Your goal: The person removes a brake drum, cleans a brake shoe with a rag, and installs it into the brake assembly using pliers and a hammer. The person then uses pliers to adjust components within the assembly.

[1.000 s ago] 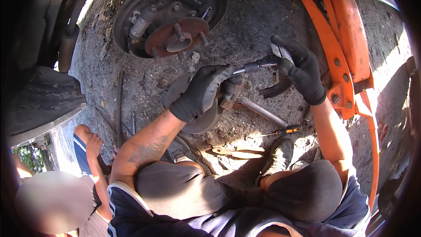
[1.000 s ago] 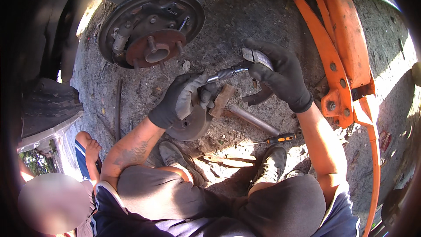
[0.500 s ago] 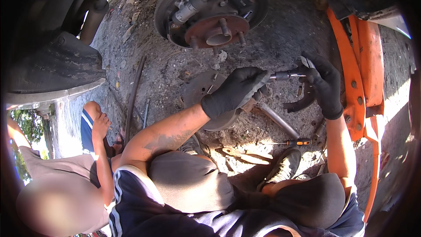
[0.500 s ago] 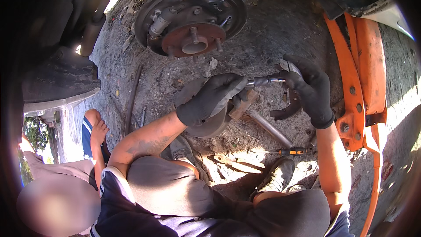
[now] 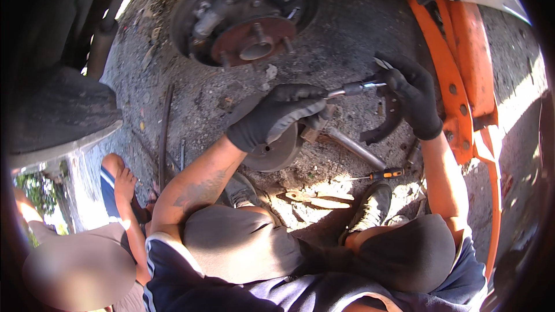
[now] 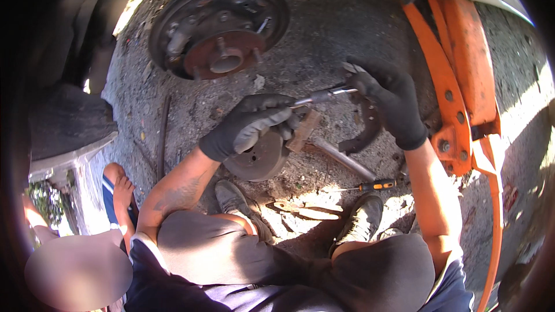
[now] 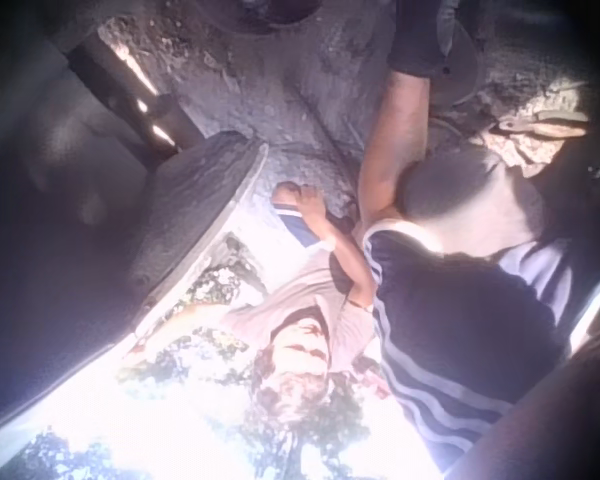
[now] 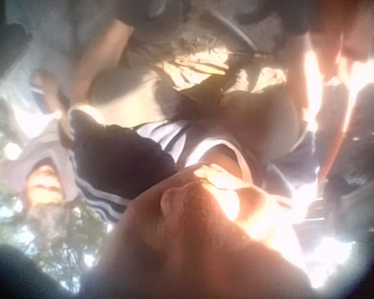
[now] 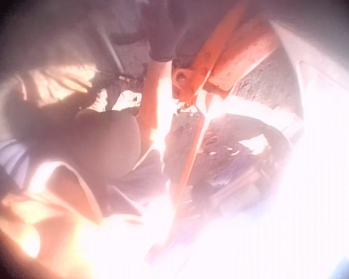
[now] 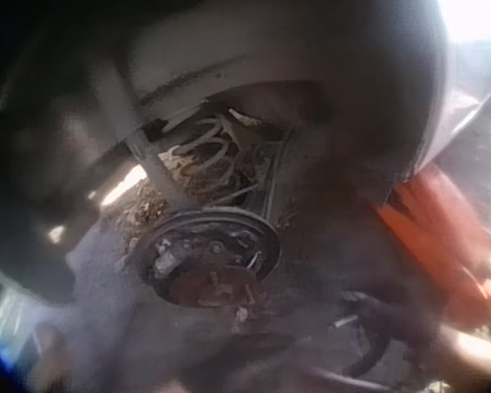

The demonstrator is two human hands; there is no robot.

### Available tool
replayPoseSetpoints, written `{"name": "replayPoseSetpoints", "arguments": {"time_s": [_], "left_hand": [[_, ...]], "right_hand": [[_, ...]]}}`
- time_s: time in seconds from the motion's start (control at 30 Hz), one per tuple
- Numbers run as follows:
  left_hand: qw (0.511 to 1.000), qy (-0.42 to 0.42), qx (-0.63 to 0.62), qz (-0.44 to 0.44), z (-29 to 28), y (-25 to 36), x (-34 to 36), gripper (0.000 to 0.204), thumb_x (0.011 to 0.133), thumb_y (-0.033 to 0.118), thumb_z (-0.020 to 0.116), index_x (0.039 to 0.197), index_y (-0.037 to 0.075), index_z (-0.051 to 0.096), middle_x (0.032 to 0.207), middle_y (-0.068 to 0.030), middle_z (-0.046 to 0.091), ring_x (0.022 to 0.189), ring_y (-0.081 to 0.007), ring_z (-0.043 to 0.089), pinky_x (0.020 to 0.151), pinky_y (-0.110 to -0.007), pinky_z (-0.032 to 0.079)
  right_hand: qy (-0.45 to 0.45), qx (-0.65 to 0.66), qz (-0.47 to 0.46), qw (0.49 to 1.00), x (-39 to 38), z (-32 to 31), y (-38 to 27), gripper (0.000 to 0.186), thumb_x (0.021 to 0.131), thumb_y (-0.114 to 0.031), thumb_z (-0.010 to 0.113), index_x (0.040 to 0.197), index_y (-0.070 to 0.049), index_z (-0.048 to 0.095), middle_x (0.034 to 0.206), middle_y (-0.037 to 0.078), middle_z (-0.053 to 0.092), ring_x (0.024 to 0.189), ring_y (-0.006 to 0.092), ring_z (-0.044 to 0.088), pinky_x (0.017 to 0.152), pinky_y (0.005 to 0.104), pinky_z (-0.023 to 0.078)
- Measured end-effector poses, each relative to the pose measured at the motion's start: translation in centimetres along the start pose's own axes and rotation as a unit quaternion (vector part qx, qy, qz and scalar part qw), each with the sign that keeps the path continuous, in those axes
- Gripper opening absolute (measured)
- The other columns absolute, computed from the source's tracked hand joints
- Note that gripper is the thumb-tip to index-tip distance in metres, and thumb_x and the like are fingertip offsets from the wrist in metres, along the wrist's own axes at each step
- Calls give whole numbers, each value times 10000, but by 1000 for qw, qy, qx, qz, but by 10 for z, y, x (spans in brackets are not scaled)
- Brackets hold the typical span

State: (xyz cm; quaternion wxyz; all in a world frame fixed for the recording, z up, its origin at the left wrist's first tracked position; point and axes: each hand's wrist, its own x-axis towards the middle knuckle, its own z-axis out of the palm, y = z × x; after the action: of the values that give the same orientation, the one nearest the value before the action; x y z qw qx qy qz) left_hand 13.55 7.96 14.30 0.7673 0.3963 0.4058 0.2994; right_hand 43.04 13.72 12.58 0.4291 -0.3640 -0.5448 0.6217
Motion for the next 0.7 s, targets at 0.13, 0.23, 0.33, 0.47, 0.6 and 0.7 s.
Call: {"name": "replayPoseSetpoints", "arguments": {"time_s": [0.13,0.23,0.33,0.47,0.6,0.7], "left_hand": [[999,17,45,4,-6,-2,3,305,985,106,630,1252,-40,615,1019,-94,712,841,-119,681,773,-267,549],[998,29,52,-2,-1,-1,2,335,970,89,647,1279,-37,613,1008,-93,723,836,-101,676,774,-257,543],[996,15,83,-12,0,2,-3,358,948,73,672,1286,-32,620,980,-81,735,815,-78,663,749,-235,525],[993,30,111,8,3,6,-2,288,925,52,691,1202,-27,676,951,-67,740,787,-62,655,710,-212,498],[987,82,138,22,10,12,-4,246,909,14,694,1152,-22,705,1011,-72,739,885,-67,655,778,-233,513],[958,126,221,133,12,2,-3,239,869,-6,723,1108,-9,722,985,-67,725,840,-82,655,710,-244,498]], "right_hand": [[-10,-18,9,1000,3,3,-7,388,893,-55,672,1269,32,633,955,65,710,772,105,643,709,262,532],[-12,-84,14,996,0,8,-17,403,853,-1,703,1251,23,650,938,51,710,787,95,641,729,262,540],[-43,-120,53,990,0,7,-27,409,839,17,713,1245,12,660,943,43,713,808,93,645,753,262,543],[-56,-100,67,991,-1,1,-18,400,856,2,707,1253,4,662,961,42,718,802,85,637,741,255,535],[-63,-86,73,992,0,2,-19,387,876,-10,695,1261,2,662,973,48,722,806,75,624,733,258,527],[-68,-95,83,990,2,4,-21,382,884,-20,693,1264,2,661,981,49,723,818,74,622,732,260,525]]}}
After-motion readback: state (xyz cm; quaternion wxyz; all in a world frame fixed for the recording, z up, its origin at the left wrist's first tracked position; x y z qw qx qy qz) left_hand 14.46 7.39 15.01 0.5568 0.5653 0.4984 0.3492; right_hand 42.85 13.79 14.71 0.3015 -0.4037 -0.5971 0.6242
